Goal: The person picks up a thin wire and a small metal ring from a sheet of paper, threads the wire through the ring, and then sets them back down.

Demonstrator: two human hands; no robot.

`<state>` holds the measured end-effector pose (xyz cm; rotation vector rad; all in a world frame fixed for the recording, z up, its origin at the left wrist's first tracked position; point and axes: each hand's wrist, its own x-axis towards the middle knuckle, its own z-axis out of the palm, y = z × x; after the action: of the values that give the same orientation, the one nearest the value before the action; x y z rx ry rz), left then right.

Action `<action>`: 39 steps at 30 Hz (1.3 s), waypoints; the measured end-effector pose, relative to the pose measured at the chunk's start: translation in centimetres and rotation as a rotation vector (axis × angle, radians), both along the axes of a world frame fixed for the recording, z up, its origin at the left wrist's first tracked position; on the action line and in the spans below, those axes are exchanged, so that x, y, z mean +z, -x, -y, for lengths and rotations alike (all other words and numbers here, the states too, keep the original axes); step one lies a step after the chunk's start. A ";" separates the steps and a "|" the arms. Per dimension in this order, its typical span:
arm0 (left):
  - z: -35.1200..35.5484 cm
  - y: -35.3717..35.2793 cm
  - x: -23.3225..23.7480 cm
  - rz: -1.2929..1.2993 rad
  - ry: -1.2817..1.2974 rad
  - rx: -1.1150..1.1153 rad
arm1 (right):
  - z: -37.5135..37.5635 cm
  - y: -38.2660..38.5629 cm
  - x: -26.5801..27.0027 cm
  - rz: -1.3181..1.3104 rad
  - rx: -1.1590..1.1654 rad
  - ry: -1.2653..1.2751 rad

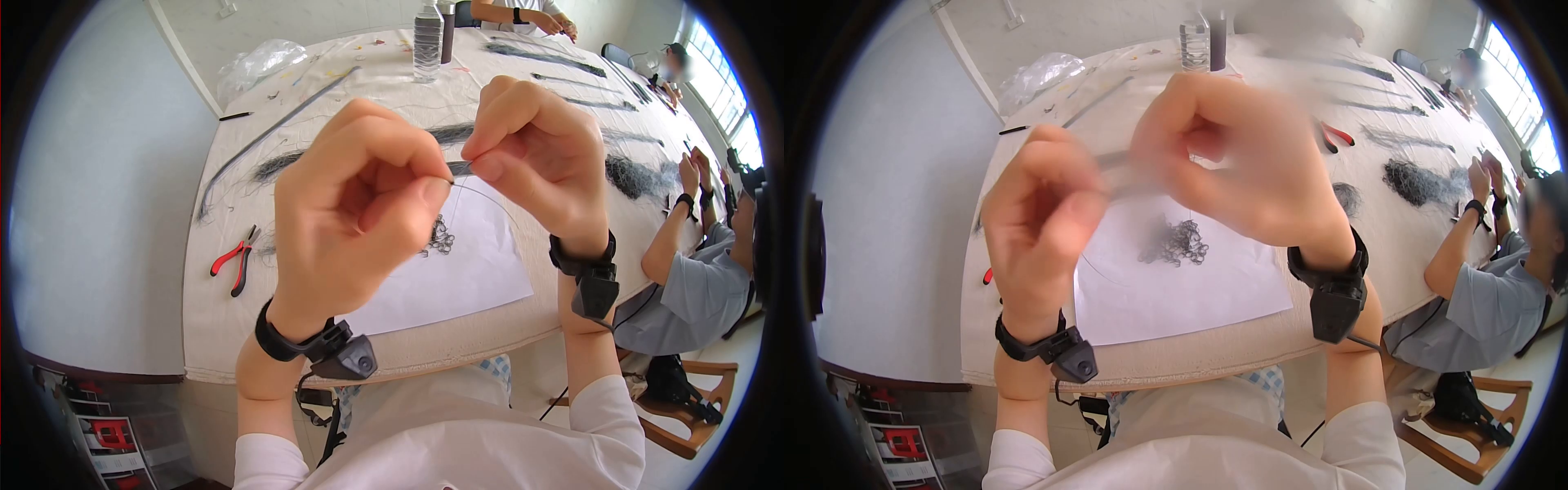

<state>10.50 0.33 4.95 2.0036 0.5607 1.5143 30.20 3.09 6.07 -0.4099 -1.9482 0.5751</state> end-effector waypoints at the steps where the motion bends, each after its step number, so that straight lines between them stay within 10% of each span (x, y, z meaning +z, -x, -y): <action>1: -0.1 -0.1 -0.1 0.175 0.195 -0.142 | 0.0 0.1 0.0 0.001 0.002 -0.001; 6: -0.7 0.3 -0.8 0.550 0.643 -0.560 | 0.3 1.1 -0.1 0.058 -0.145 -0.331; 21: 0.1 -0.9 -0.6 0.525 0.516 -0.100 | 0.7 2.6 -1.7 0.118 -0.446 -0.885; 28: 0.0 -0.3 -0.6 0.741 0.801 -0.408 | 1.0 3.1 -2.1 0.145 -0.501 -0.919; 39: -1.2 -0.3 -1.3 0.158 -0.074 0.252 | 1.7 2.7 -1.2 0.159 -0.546 -0.940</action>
<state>10.76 1.57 3.70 1.9009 0.7223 1.8494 27.52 1.37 4.84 -0.3505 -1.9032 -0.7284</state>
